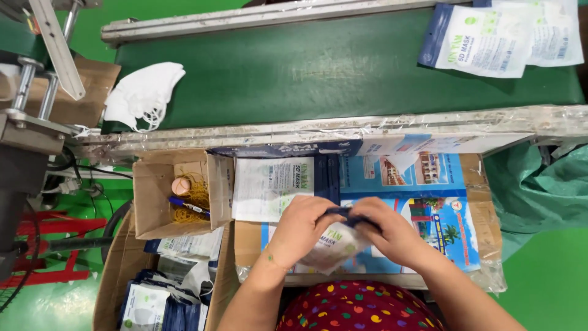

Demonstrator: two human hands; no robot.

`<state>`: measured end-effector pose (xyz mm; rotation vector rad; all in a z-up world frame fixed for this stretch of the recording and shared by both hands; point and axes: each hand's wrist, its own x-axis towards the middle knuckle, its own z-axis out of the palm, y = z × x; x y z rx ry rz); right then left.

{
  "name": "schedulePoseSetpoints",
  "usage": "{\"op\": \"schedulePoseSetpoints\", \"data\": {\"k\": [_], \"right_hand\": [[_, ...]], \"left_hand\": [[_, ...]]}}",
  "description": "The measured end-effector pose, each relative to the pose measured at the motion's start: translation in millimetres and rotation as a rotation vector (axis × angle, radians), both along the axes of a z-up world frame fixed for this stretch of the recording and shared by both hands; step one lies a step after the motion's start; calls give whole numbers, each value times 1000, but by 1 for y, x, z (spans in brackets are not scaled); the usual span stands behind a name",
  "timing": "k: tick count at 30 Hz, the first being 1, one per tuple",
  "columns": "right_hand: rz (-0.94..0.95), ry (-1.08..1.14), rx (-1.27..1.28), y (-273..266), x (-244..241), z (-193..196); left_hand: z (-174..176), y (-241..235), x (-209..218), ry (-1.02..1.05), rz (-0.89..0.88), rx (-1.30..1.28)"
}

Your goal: Manually picking face masks from a conveyor belt and placing them into individual plastic packaging.

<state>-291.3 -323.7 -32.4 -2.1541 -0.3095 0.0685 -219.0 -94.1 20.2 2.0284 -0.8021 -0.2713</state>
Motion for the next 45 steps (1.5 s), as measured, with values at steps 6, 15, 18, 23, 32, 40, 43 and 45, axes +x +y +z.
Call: {"op": "schedulePoseSetpoints", "data": {"k": [6,15,18,23,32,40,43,45], "right_hand": [[-82,109,243,11,5,-18],[-40,130,2,-29,10,-35],[-502,62,263,-48,16,-33],[-688,225,998,-44,22,-16],[-681,440,905,-57,-12,-121],[-462,345,638,-50,14,-72],[-239,282,884,-40,31,-43],[-121,251,1166,-33,42,-20]], "left_hand": [[1,-10,-15,-270,15,-32],[-11,7,9,-154,163,-58],[-11,27,62,-242,328,-162],[-23,87,202,-737,493,259],[-99,213,330,-307,846,927],[21,104,194,469,460,-426],[-25,57,128,810,173,-656],[-86,29,101,818,78,-534]]}}
